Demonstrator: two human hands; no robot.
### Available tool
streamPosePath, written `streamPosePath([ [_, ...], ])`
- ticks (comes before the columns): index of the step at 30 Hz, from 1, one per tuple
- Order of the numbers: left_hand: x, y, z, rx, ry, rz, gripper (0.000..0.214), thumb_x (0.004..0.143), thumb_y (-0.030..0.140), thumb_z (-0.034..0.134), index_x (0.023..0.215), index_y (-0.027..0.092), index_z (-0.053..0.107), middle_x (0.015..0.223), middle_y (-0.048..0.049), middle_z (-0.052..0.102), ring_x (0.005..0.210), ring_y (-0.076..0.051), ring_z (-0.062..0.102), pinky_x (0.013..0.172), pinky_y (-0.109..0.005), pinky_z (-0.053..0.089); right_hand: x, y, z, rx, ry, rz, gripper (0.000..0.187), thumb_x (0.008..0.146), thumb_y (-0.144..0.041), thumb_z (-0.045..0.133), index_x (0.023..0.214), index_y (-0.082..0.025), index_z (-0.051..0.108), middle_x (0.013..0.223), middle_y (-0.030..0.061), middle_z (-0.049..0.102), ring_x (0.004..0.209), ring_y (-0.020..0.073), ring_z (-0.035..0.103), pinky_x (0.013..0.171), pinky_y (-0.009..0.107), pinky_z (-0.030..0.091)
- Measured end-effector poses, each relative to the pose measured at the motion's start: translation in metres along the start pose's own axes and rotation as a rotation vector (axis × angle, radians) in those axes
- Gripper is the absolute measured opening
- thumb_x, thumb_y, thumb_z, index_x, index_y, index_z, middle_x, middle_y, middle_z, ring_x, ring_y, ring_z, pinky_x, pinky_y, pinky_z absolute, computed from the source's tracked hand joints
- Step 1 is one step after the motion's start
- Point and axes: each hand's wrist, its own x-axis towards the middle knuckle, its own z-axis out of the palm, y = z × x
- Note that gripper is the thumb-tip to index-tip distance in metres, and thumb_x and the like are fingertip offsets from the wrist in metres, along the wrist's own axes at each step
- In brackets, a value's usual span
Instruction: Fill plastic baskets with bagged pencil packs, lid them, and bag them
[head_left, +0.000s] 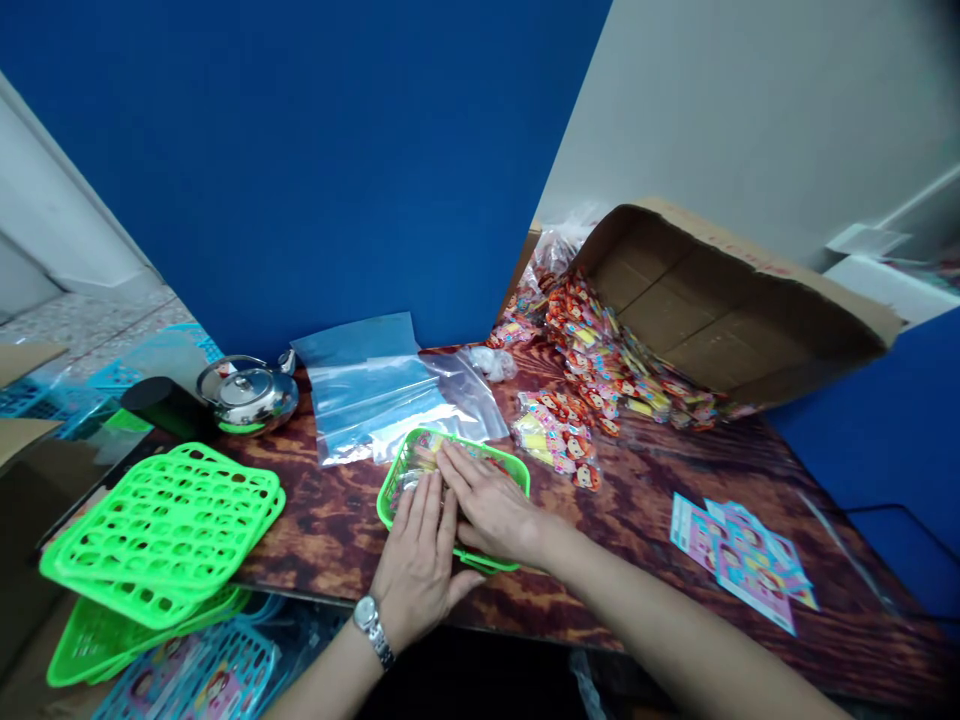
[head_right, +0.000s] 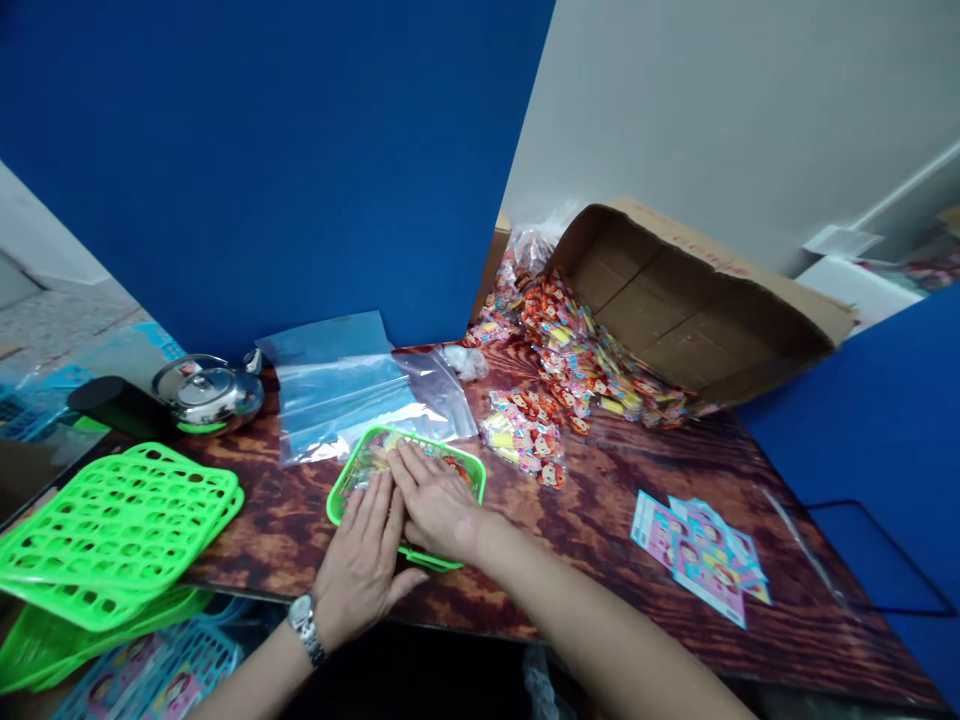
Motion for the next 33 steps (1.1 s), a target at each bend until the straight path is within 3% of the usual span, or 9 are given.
streamPosePath([
  [4, -0.009, -0.003, -0.004, -0.096, -0.022, -0.027, 0.07, 0.087, 0.042, 0.049, 0.14, 0.004, 0.027, 0.139, -0.0228, 0.041, 0.132, -0.033, 0.035, 0.104, -0.046, 0.036, -0.002, 0.002, 0.024, -0.192, 0.079, -0.035, 0.061, 0.087, -0.017, 0.04, 0.145, -0.008, 0.022, 0.151, 0.0161, 0.018, 0.14, 0.0274, 0.015, 0.109, 0.047, 0.027],
  [8, -0.004, 0.0, -0.008, -0.246, 0.17, -0.151, 0.061, 0.088, 0.019, 0.046, 0.143, 0.012, 0.023, 0.131, -0.0179, 0.049, 0.129, -0.026, 0.039, 0.101, -0.041, 0.041, -0.003, 0.003, 0.042, -0.288, 0.163, -0.095, 0.056, 0.089, -0.013, 0.038, 0.143, -0.01, 0.027, 0.151, 0.0146, 0.019, 0.14, 0.0271, 0.01, 0.109, 0.051, 0.025],
  [10, 0.009, 0.003, -0.009, -0.264, 0.161, -0.089, 0.064, 0.087, 0.023, 0.049, 0.144, 0.012, 0.021, 0.134, -0.0197, 0.044, 0.134, -0.031, 0.031, 0.103, -0.049, 0.036, -0.003, 0.003, 0.042, -0.251, 0.131, -0.084, 0.056, 0.088, -0.015, 0.041, 0.143, -0.013, 0.028, 0.151, 0.0139, 0.018, 0.14, 0.0282, 0.012, 0.108, 0.053, 0.026],
  [12, 0.024, 0.004, -0.008, -0.259, 0.057, 0.007, 0.069, 0.088, 0.035, 0.049, 0.145, 0.011, 0.018, 0.141, -0.0217, 0.036, 0.137, -0.035, 0.021, 0.106, -0.055, 0.029, -0.004, 0.005, 0.035, -0.155, 0.059, -0.088, 0.063, 0.085, -0.021, 0.05, 0.144, -0.016, 0.028, 0.152, 0.0141, 0.015, 0.139, 0.0309, 0.016, 0.108, 0.055, 0.024],
  [16, 0.043, -0.001, -0.006, -0.28, -0.14, -0.007, 0.081, 0.088, 0.053, 0.04, 0.146, 0.008, 0.005, 0.15, -0.0223, 0.019, 0.14, -0.035, 0.012, 0.108, -0.053, 0.024, -0.009, 0.017, 0.003, 0.142, -0.066, -0.197, 0.086, 0.075, -0.035, 0.065, 0.145, -0.01, 0.022, 0.151, 0.0198, 0.014, 0.138, 0.0332, 0.016, 0.111, 0.053, 0.018],
  [20, 0.039, -0.001, -0.001, -0.249, -0.192, -0.055, 0.088, 0.087, 0.057, 0.04, 0.146, 0.007, -0.003, 0.152, -0.0226, 0.01, 0.14, -0.033, 0.009, 0.109, -0.05, 0.025, -0.012, 0.027, -0.012, 0.379, 0.017, -0.29, 0.057, 0.089, -0.024, 0.044, 0.143, -0.012, 0.029, 0.148, 0.0153, 0.03, 0.137, 0.0198, 0.026, 0.112, 0.039, 0.025],
  [24, 0.035, 0.004, 0.004, -0.152, -0.175, -0.076, 0.095, 0.084, 0.061, 0.043, 0.145, 0.004, -0.002, 0.15, -0.0262, 0.011, 0.139, -0.035, 0.012, 0.107, -0.051, 0.029, -0.01, 0.026, 0.004, 0.326, 0.154, -0.188, 0.055, 0.086, -0.016, 0.044, 0.14, -0.014, 0.037, 0.143, 0.0139, 0.039, 0.133, 0.0207, 0.033, 0.109, 0.04, 0.031],
  [28, 0.042, 0.002, 0.0, -0.13, -0.215, -0.058, 0.097, 0.081, 0.064, 0.045, 0.146, 0.005, 0.003, 0.15, -0.0256, 0.015, 0.139, -0.036, 0.014, 0.105, -0.051, 0.03, -0.01, 0.022, 0.017, 0.14, 0.091, -0.049, 0.049, 0.086, -0.025, 0.048, 0.135, -0.018, 0.046, 0.143, 0.0147, 0.038, 0.129, 0.0287, 0.038, 0.102, 0.048, 0.036],
  [33, 0.052, -0.008, -0.005, -0.085, -0.208, -0.018, 0.099, 0.072, 0.065, 0.055, 0.146, 0.012, 0.015, 0.151, -0.0242, 0.014, 0.138, -0.042, 0.013, 0.107, -0.057, 0.021, -0.014, 0.024, 0.013, 0.114, 0.089, -0.058, 0.055, 0.085, -0.027, 0.048, 0.139, -0.023, 0.038, 0.149, 0.0117, 0.028, 0.131, 0.0308, 0.031, 0.102, 0.053, 0.033],
])
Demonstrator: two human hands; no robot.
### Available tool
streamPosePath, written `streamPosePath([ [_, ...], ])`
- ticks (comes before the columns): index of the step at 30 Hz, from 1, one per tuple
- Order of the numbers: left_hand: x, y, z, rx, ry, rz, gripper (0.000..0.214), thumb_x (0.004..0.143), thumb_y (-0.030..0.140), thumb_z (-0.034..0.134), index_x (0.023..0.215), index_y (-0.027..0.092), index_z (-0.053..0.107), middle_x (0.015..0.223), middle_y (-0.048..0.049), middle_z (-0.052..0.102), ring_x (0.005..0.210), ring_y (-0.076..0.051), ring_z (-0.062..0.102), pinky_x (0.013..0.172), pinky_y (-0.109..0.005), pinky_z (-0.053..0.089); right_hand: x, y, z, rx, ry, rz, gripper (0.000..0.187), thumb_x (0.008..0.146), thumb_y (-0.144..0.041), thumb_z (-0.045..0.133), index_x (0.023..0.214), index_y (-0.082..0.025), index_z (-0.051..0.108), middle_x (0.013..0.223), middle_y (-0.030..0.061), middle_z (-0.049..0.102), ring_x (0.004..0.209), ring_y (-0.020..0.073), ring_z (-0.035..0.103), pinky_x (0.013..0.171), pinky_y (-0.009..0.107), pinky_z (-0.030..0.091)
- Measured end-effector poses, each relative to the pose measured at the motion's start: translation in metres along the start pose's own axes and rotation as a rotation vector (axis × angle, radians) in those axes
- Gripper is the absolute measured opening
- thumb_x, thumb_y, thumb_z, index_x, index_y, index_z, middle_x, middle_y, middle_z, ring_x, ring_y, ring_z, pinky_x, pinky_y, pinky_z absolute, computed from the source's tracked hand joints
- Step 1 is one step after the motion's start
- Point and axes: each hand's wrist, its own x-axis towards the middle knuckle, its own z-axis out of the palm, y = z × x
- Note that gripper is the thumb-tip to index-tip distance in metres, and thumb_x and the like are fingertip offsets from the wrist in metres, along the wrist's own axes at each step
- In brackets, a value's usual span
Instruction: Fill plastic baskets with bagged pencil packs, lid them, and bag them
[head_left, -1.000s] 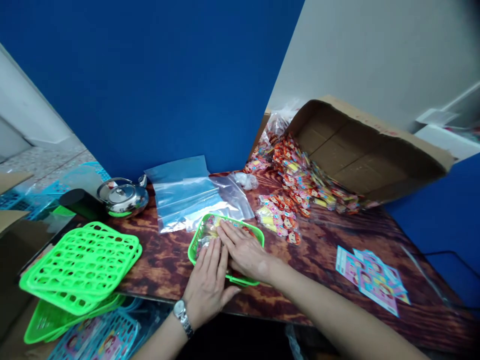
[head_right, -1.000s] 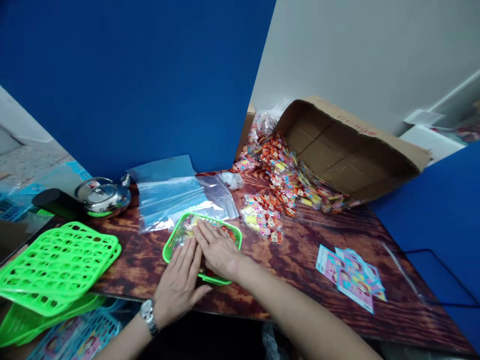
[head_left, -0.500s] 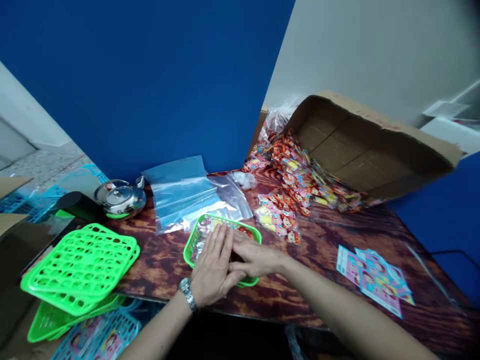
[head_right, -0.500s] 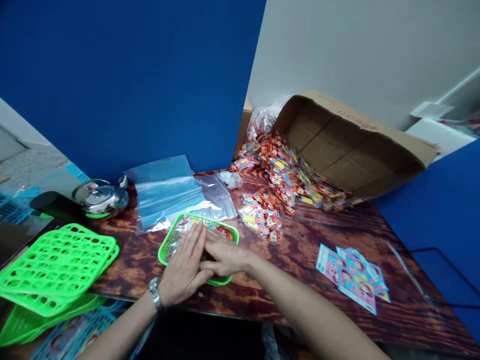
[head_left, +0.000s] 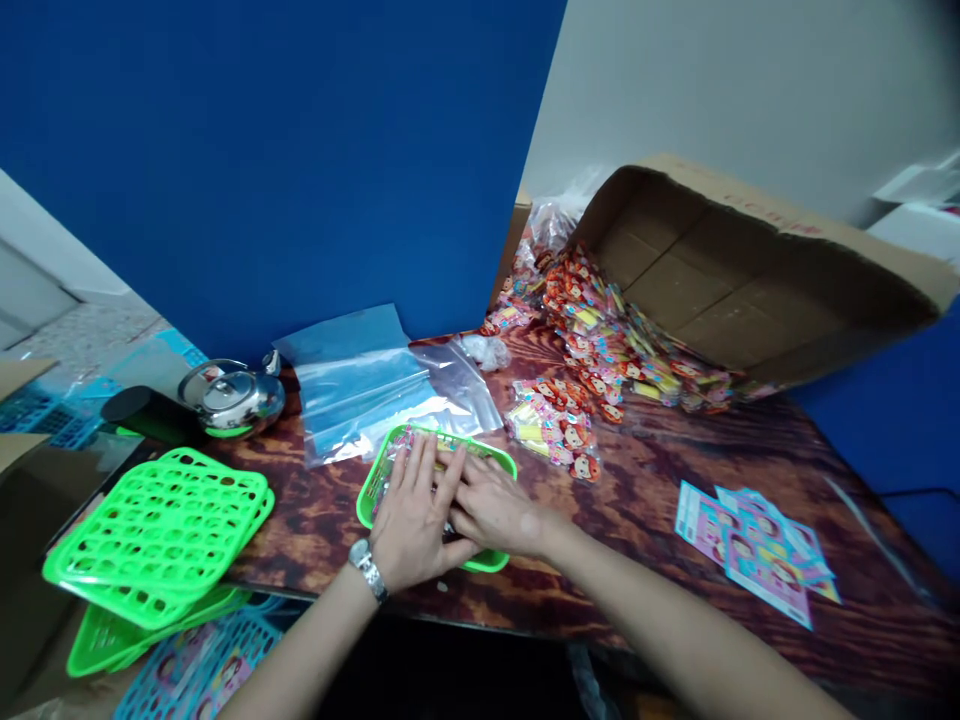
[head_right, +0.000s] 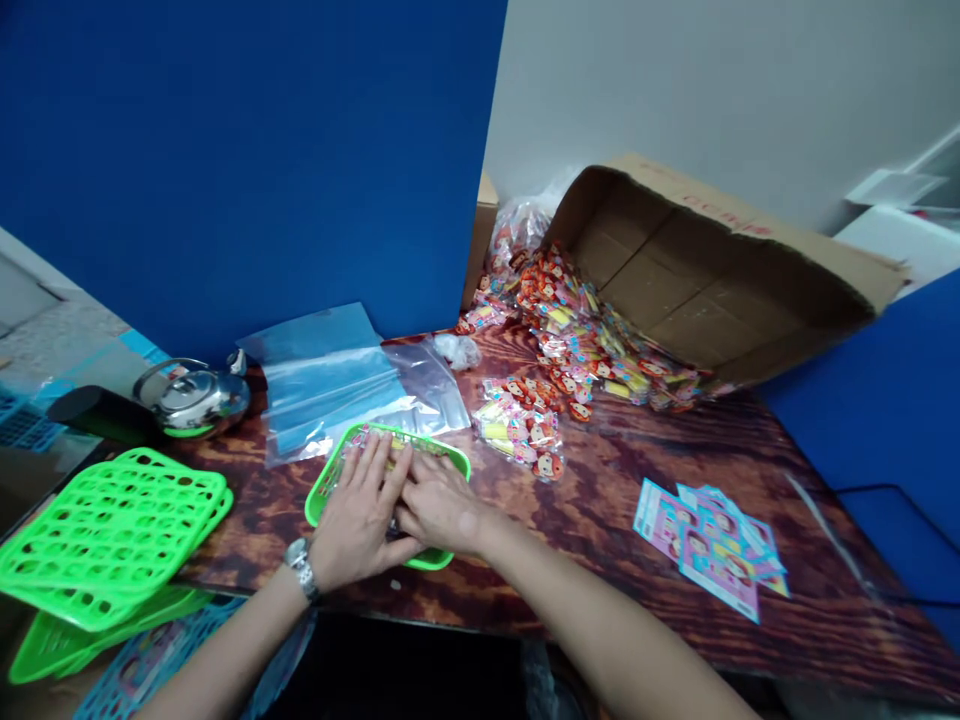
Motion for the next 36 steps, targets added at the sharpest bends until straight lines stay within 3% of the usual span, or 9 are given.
streamPosePath([
  [5, 0.001, -0.003, 0.001, -0.006, 0.011, -0.075, 0.109, 0.069, 0.075, 0.049, 0.145, 0.006, 0.015, 0.148, -0.0271, 0.019, 0.137, -0.042, 0.016, 0.105, -0.054, 0.026, -0.004, 0.006, -0.005, 0.201, 0.165, -0.072, 0.054, 0.08, -0.026, 0.054, 0.132, -0.017, 0.042, 0.13, 0.0116, 0.051, 0.119, 0.023, 0.045, 0.101, 0.042, 0.036],
  [9, 0.0, -0.002, 0.002, 0.041, 0.007, -0.111, 0.108, 0.066, 0.077, 0.049, 0.144, 0.007, 0.021, 0.14, -0.0261, 0.035, 0.129, -0.044, 0.03, 0.103, -0.059, 0.025, -0.008, 0.007, -0.009, 0.15, 0.273, -0.066, 0.049, 0.083, -0.036, 0.056, 0.128, -0.017, 0.048, 0.131, 0.0129, 0.049, 0.122, 0.0247, 0.042, 0.103, 0.044, 0.034],
  [14, -0.002, -0.006, 0.003, 0.039, -0.036, -0.099, 0.104, 0.068, 0.072, 0.051, 0.145, 0.009, 0.02, 0.136, -0.0244, 0.041, 0.122, -0.041, 0.04, 0.099, -0.056, 0.031, -0.013, 0.002, -0.005, -0.018, 0.115, -0.044, 0.07, 0.083, -0.046, 0.057, 0.138, -0.008, 0.036, 0.142, 0.021, 0.037, 0.131, 0.031, 0.032, 0.107, 0.048, 0.029],
  [22, -0.004, -0.011, -0.001, 0.051, -0.097, 0.099, 0.101, 0.076, 0.073, 0.041, 0.145, 0.005, 0.013, 0.149, -0.0234, 0.02, 0.137, -0.043, 0.011, 0.107, -0.062, 0.008, -0.012, -0.005, 0.023, -0.117, 0.012, 0.061, 0.055, 0.089, -0.034, 0.052, 0.137, -0.011, 0.038, 0.147, 0.0219, 0.025, 0.136, 0.0325, 0.023, 0.105, 0.05, 0.032],
  [27, -0.004, -0.013, 0.003, 0.065, -0.081, 0.172, 0.105, 0.072, 0.078, 0.039, 0.145, 0.007, 0.016, 0.148, -0.0258, 0.02, 0.136, -0.042, 0.02, 0.107, -0.056, 0.02, -0.011, -0.003, 0.001, 0.017, -0.019, 0.031, 0.054, 0.084, -0.04, 0.058, 0.129, -0.012, 0.047, 0.136, 0.0228, 0.04, 0.125, 0.0323, 0.039, 0.099, 0.049, 0.038],
  [30, -0.006, -0.015, 0.008, 0.075, -0.042, 0.158, 0.105, 0.071, 0.079, 0.041, 0.146, 0.01, 0.016, 0.149, -0.0252, 0.021, 0.135, -0.043, 0.022, 0.104, -0.055, 0.025, -0.015, 0.022, -0.025, 0.273, 0.029, -0.072, 0.072, 0.082, -0.048, 0.058, 0.14, -0.014, 0.033, 0.13, 0.016, 0.049, 0.117, 0.0246, 0.048, 0.097, 0.038, 0.041],
  [33, -0.007, -0.017, 0.009, 0.084, -0.034, 0.165, 0.095, 0.071, 0.077, 0.045, 0.146, 0.023, 0.02, 0.152, -0.019, 0.016, 0.135, -0.043, 0.023, 0.102, -0.055, 0.028, -0.025, 0.071, -0.042, 0.356, 0.253, 0.167, 0.058, 0.096, -0.041, 0.034, 0.147, -0.022, 0.014, 0.122, 0.0085, 0.057, 0.11, 0.0173, 0.054, 0.094, 0.035, 0.043],
  [35, -0.008, -0.018, 0.009, 0.081, -0.043, 0.179, 0.097, 0.067, 0.08, 0.046, 0.145, 0.028, 0.022, 0.153, -0.0167, 0.014, 0.134, -0.044, 0.023, 0.101, -0.056, 0.03, -0.032, 0.109, -0.042, 0.15, 0.359, 0.483, 0.052, 0.096, -0.037, 0.034, 0.145, -0.025, 0.023, 0.131, 0.0106, 0.051, 0.121, 0.0222, 0.046, 0.1, 0.042, 0.037],
  [36, -0.008, -0.018, 0.009, 0.077, -0.046, 0.183, 0.101, 0.064, 0.082, 0.046, 0.145, 0.027, 0.022, 0.153, -0.0168, 0.014, 0.134, -0.044, 0.023, 0.1, -0.056, 0.03, -0.036, 0.125, -0.038, 0.034, 0.329, 0.628, 0.056, 0.092, -0.039, 0.043, 0.144, -0.025, 0.028, 0.139, 0.0121, 0.042, 0.129, 0.0275, 0.037, 0.103, 0.048, 0.032],
])
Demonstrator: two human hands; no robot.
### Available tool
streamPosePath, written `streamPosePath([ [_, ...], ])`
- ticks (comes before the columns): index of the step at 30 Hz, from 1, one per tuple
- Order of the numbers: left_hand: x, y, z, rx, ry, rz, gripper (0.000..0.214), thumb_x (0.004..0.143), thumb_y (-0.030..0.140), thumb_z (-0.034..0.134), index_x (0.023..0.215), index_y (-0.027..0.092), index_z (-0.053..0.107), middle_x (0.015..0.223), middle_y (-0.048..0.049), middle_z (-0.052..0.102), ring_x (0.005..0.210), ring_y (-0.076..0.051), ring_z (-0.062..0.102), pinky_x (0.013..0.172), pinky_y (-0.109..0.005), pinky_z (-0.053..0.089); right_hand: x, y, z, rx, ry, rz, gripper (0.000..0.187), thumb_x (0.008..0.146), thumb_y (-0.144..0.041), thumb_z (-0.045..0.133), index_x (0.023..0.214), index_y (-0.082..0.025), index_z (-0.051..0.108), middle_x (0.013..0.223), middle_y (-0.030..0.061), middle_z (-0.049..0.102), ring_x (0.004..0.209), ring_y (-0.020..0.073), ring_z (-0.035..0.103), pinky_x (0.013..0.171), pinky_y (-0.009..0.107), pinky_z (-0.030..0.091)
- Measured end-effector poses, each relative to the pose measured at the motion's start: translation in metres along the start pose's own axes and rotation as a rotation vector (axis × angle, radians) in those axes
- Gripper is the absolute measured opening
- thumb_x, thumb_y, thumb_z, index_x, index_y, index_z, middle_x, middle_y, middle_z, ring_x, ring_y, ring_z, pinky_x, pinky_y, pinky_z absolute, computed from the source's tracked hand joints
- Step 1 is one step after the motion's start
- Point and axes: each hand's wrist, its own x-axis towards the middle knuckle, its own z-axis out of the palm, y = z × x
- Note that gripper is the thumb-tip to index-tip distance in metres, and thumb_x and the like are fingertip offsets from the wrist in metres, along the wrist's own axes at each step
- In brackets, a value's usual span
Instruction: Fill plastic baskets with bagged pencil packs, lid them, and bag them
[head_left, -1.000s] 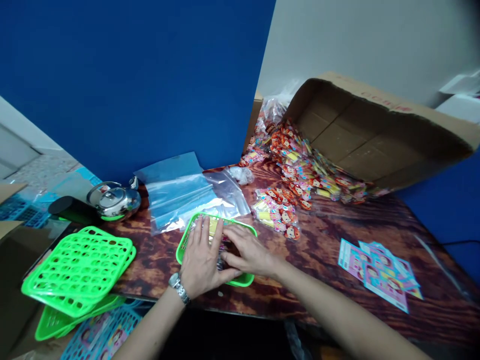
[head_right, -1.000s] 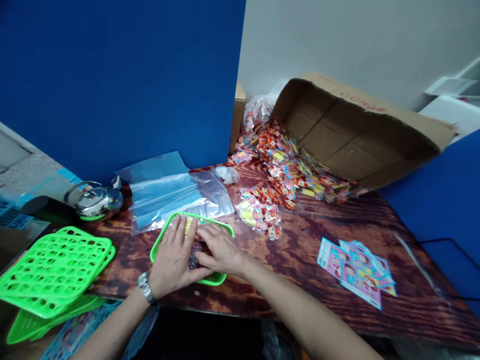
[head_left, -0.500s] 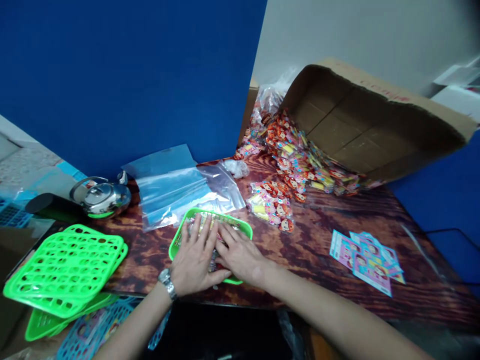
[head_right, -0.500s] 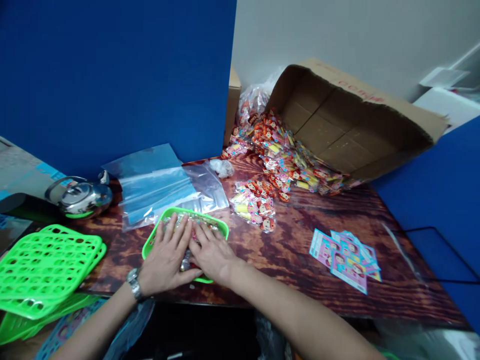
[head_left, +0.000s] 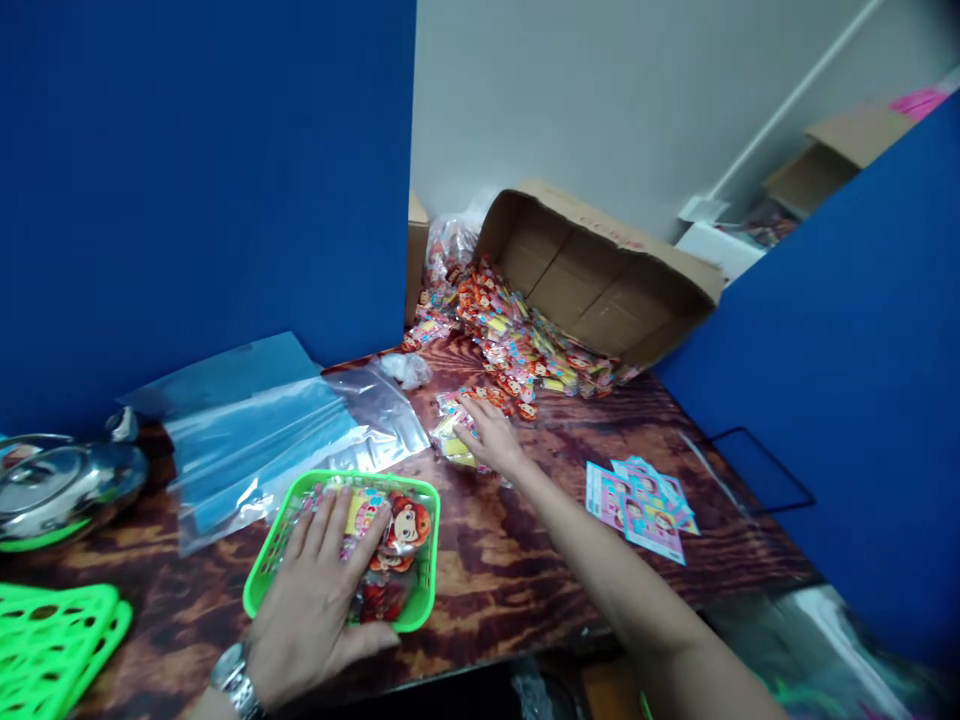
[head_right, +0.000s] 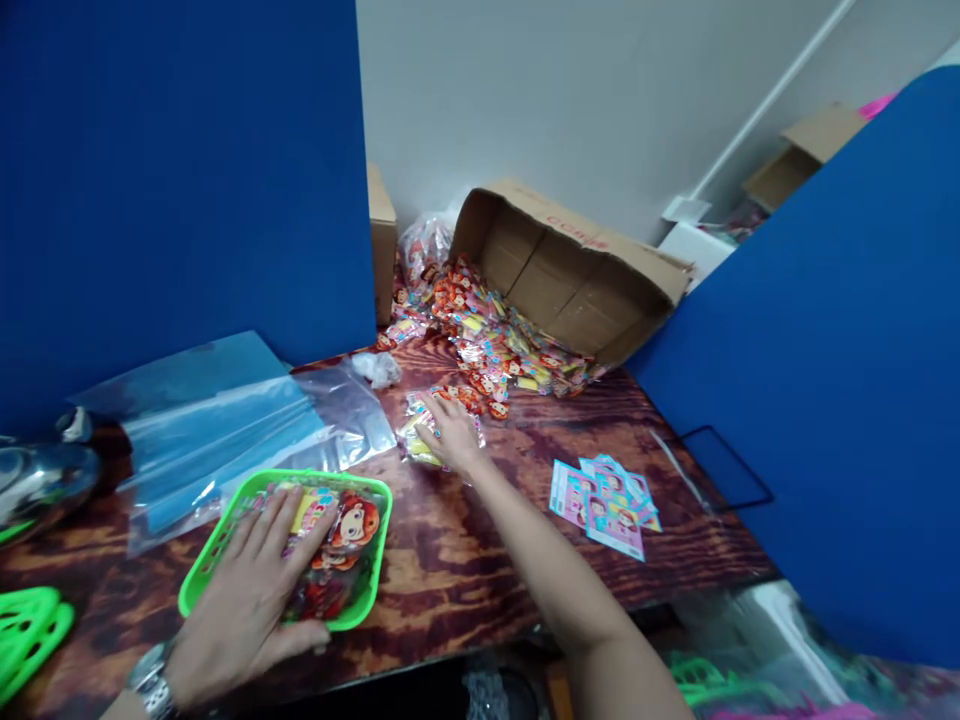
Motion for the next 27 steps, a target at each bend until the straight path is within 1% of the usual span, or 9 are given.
streamPosePath([
  [2, 0.0, 0.0, 0.0, -0.007, -0.001, 0.001, 0.107, 0.059, 0.086, 0.045, 0.145, 0.026, 0.022, 0.152, -0.0178, 0.014, 0.134, -0.046, 0.021, 0.1, -0.057, 0.031, 0.003, 0.022, 0.013, -0.185, -0.105, 0.165, 0.062, 0.087, -0.047, 0.049, 0.144, -0.03, 0.028, 0.15, 0.0112, 0.025, 0.135, 0.0359, 0.022, 0.102, 0.059, 0.026],
  [4, -0.002, 0.003, 0.0, -0.006, 0.0, -0.017, 0.107, 0.059, 0.086, 0.045, 0.145, 0.026, 0.023, 0.152, -0.0178, 0.014, 0.135, -0.046, 0.02, 0.1, -0.058, 0.031, -0.004, 0.03, 0.028, -0.258, -0.159, 0.216, 0.063, 0.089, -0.051, 0.042, 0.145, -0.032, 0.023, 0.153, 0.01, 0.016, 0.137, 0.0369, 0.015, 0.102, 0.063, 0.021],
  [8, -0.008, 0.013, -0.002, 0.005, 0.024, -0.095, 0.101, 0.064, 0.081, 0.047, 0.145, 0.025, 0.023, 0.152, -0.019, 0.014, 0.134, -0.046, 0.021, 0.099, -0.059, 0.032, -0.034, 0.02, 0.04, -0.261, -0.222, 0.093, 0.065, 0.088, -0.056, 0.04, 0.146, -0.035, 0.018, 0.153, 0.0093, 0.015, 0.138, 0.0366, 0.014, 0.102, 0.063, 0.019],
  [12, -0.015, 0.022, -0.005, 0.003, 0.052, -0.167, 0.103, 0.063, 0.08, 0.05, 0.145, 0.024, 0.021, 0.153, -0.0188, 0.011, 0.134, -0.047, 0.02, 0.101, -0.06, 0.029, -0.052, 0.009, 0.025, -0.291, -0.226, 0.007, 0.059, 0.086, -0.051, 0.049, 0.14, -0.032, 0.035, 0.148, 0.011, 0.03, 0.132, 0.0356, 0.028, 0.101, 0.059, 0.025],
  [15, -0.016, 0.025, -0.004, 0.006, 0.048, -0.189, 0.103, 0.064, 0.08, 0.049, 0.145, 0.023, 0.022, 0.152, -0.0196, 0.011, 0.134, -0.047, 0.019, 0.101, -0.061, 0.029, -0.051, 0.005, 0.022, -0.301, -0.218, -0.173, 0.052, 0.087, -0.041, 0.053, 0.135, -0.024, 0.043, 0.136, 0.0108, 0.047, 0.123, 0.0278, 0.041, 0.105, 0.049, 0.027],
  [17, -0.015, 0.025, -0.003, 0.012, 0.049, -0.201, 0.102, 0.064, 0.08, 0.05, 0.145, 0.023, 0.023, 0.152, -0.0202, 0.012, 0.134, -0.047, 0.018, 0.101, -0.061, 0.029, -0.048, 0.0, 0.027, -0.329, -0.245, -0.274, 0.05, 0.085, -0.033, 0.055, 0.133, -0.022, 0.045, 0.128, 0.0113, 0.054, 0.117, 0.0276, 0.045, 0.103, 0.047, 0.029],
  [22, -0.019, 0.017, -0.002, 0.035, 0.07, -0.238, 0.102, 0.065, 0.078, 0.05, 0.145, 0.02, 0.023, 0.151, -0.0222, 0.013, 0.133, -0.049, 0.02, 0.1, -0.062, 0.029, -0.048, -0.011, 0.036, -0.405, -0.267, -0.283, 0.044, 0.083, -0.027, 0.056, 0.125, -0.018, 0.051, 0.11, 0.0141, 0.06, 0.105, 0.0279, 0.052, 0.098, 0.046, 0.034],
  [25, -0.028, 0.002, 0.002, 0.041, 0.106, -0.251, 0.101, 0.069, 0.075, 0.049, 0.146, 0.021, 0.015, 0.153, -0.02, 0.009, 0.134, -0.049, 0.018, 0.1, -0.064, 0.028, -0.049, -0.005, 0.029, -0.393, -0.297, -0.304, 0.027, 0.084, -0.036, 0.056, 0.106, -0.021, 0.062, 0.101, 0.01, 0.062, 0.099, 0.0252, 0.055, 0.094, 0.043, 0.037],
  [27, -0.035, -0.009, 0.008, 0.031, 0.121, -0.259, 0.101, 0.069, 0.074, 0.049, 0.147, 0.023, 0.01, 0.154, -0.0179, 0.005, 0.134, -0.049, 0.017, 0.099, -0.066, 0.027, -0.042, 0.007, 0.017, -0.344, -0.299, -0.295, 0.033, 0.082, -0.047, 0.058, 0.104, -0.023, 0.062, 0.102, 0.0072, 0.062, 0.097, 0.0229, 0.056, 0.09, 0.038, 0.04],
])
